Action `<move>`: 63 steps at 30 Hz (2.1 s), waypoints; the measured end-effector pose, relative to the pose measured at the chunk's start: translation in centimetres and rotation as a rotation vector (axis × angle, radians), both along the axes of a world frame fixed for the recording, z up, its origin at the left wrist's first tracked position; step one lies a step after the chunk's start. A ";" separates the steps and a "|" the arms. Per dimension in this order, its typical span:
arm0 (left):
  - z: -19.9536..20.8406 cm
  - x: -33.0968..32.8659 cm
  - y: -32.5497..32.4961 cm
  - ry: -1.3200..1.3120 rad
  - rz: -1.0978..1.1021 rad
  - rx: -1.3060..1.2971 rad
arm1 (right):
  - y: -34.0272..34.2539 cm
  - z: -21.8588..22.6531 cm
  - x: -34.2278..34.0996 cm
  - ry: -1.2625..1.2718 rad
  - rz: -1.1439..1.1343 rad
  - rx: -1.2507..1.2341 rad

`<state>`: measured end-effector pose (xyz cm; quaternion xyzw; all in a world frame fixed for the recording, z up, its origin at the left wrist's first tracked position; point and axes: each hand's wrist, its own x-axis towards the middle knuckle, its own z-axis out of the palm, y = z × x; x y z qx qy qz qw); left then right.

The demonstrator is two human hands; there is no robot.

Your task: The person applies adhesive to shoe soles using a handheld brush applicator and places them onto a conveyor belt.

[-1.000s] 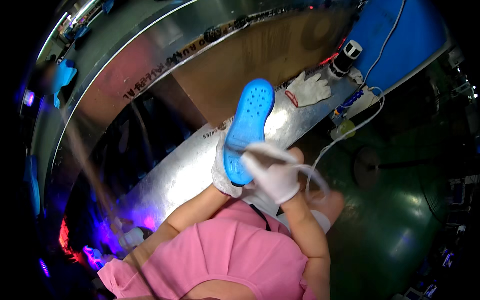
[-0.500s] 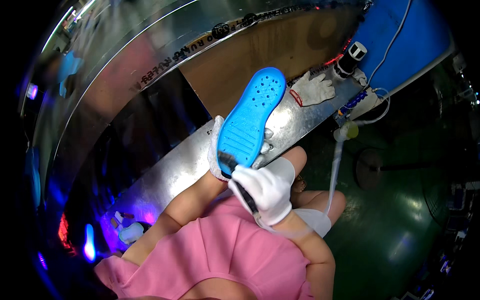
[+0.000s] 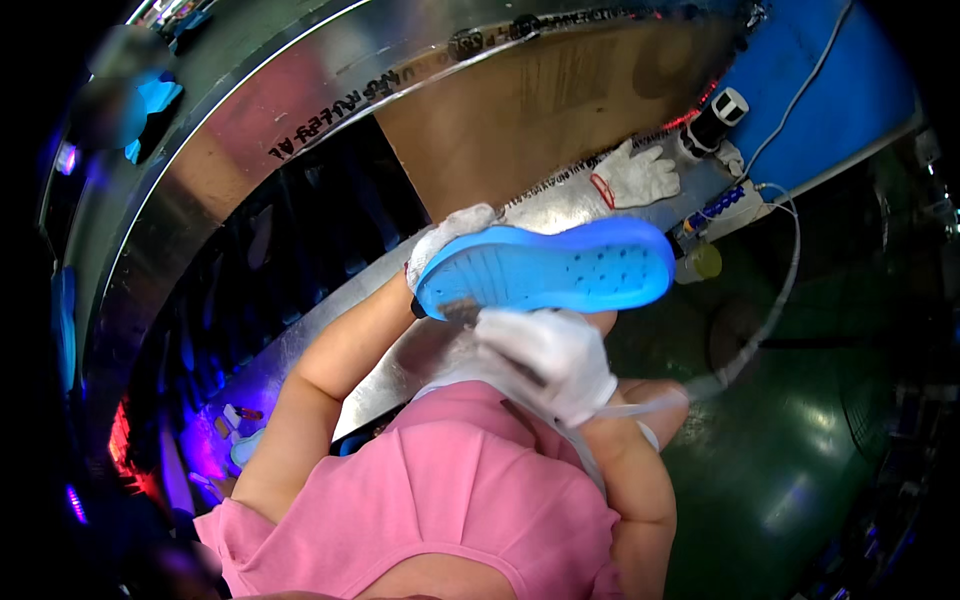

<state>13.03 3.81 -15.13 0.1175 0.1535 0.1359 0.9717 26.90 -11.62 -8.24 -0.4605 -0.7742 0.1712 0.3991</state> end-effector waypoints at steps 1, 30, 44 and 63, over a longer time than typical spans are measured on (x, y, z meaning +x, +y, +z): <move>-1.7 -0.1 1.0 -0.032 -0.003 0.238 | -0.5 0.9 -0.8 -0.209 0.029 -0.044; 1.7 -4.1 4.1 0.061 0.240 1.668 | -0.6 2.8 1.2 -0.308 -0.194 0.260; 11.2 -16.8 -5.3 -0.345 0.475 0.553 | -3.8 3.1 -0.7 0.360 -0.051 0.165; 27.3 -14.3 1.6 2.019 0.084 2.004 | -3.4 -0.2 -0.1 0.516 -0.165 0.104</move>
